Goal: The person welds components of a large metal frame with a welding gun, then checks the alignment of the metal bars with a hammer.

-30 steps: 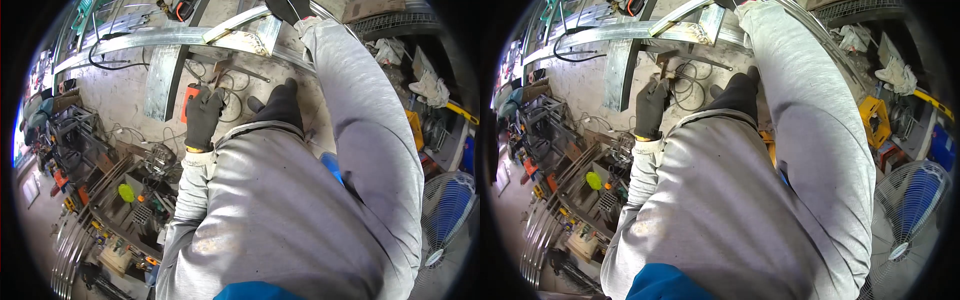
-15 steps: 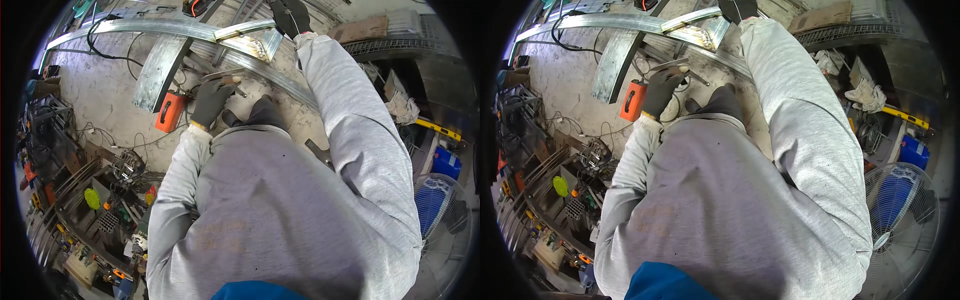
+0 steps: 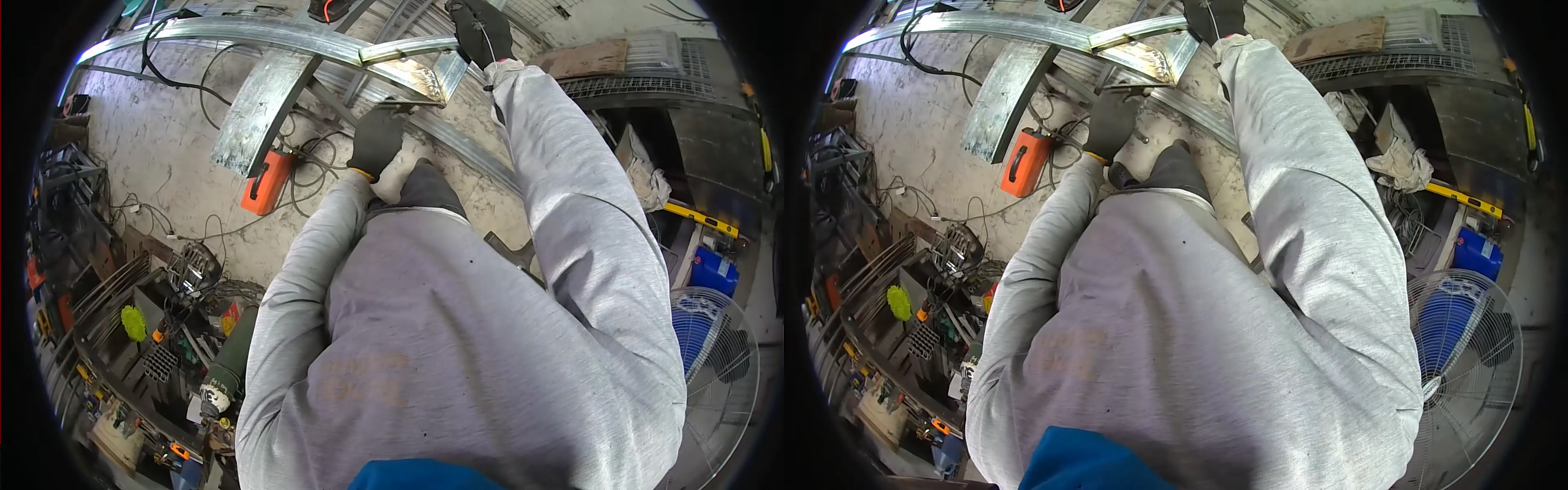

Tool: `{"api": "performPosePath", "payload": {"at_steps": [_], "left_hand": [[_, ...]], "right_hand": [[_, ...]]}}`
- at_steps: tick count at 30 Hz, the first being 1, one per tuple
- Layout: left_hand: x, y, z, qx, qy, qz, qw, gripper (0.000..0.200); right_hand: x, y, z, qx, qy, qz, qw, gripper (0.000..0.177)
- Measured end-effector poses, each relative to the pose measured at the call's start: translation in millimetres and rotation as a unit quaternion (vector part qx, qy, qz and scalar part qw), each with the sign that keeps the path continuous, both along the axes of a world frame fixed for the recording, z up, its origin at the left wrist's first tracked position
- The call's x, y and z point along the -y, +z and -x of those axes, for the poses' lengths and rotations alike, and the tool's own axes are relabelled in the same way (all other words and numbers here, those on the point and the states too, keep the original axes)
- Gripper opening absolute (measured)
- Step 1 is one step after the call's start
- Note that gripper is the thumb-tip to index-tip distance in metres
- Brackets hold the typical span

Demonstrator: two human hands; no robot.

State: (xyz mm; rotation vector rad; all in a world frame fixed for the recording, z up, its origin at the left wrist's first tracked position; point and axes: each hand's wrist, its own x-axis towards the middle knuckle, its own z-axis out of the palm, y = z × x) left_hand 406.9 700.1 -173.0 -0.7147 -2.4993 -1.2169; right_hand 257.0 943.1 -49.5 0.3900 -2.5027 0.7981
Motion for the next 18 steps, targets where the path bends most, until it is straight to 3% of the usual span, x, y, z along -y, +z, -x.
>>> {"api": "performPosePath", "payload": {"at_steps": [1,3,4,5,6,7,8,9,14,18], "left_hand": [[1.8,-4.9,-0.3,0.001,0.0,0.0,1.0,0.022],[3.9,-13.2,1.3,-0.062,-0.023,0.159,0.985,0.022],[1.7,-2.3,-0.4,-0.063,-0.024,0.159,0.985,0.022],[-2.4,18.8,-5.7,0.13,-0.005,0.035,0.991,0.024],[-4.8,30.7,-8.3,0.315,0.015,-0.091,0.944,0.027],[-0.3,14.2,-4.4,0.315,0.013,-0.09,0.945,0.027],[6.9,-1.6,2.6,0.098,0.006,0.024,0.995,0.027],[9.2,-2.7,7.2,-0.127,-0.001,0.135,0.983,0.027],[-0.3,-13.4,4.6,-0.132,-0.041,0.148,0.979,0.023],[1.4,-11.6,8.1,-0.029,-0.001,0.02,0.999,0.02]], "right_hand": [[0.3,-2.1,1.3,-0.015,-0.002,-0.012,1.0,0.026],[-0.6,-4.8,4.1,-0.032,-0.005,-0.023,0.999,0.026],[-2.0,-6.2,3.6,-0.024,-0.008,-0.013,1.0,0.026],[-0.9,-5.2,1.3,-0.015,-0.012,-0.004,1.0,0.027],[1.1,-4.4,0.0,-0.016,-0.013,-0.003,1.0,0.027],[1.8,-5.9,-0.3,-0.025,-0.015,0.008,1.0,0.027],[0.8,-6.7,-0.9,-0.035,-0.016,0.019,0.999,0.028],[-1.5,-6.9,-0.8,-0.036,-0.018,0.018,0.999,0.028],[-0.3,-2.2,-0.5,0.026,-0.019,0.0,0.999,0.027],[-1.2,-2.8,0.1,-0.003,-0.026,-0.003,1.0,0.026]]}}
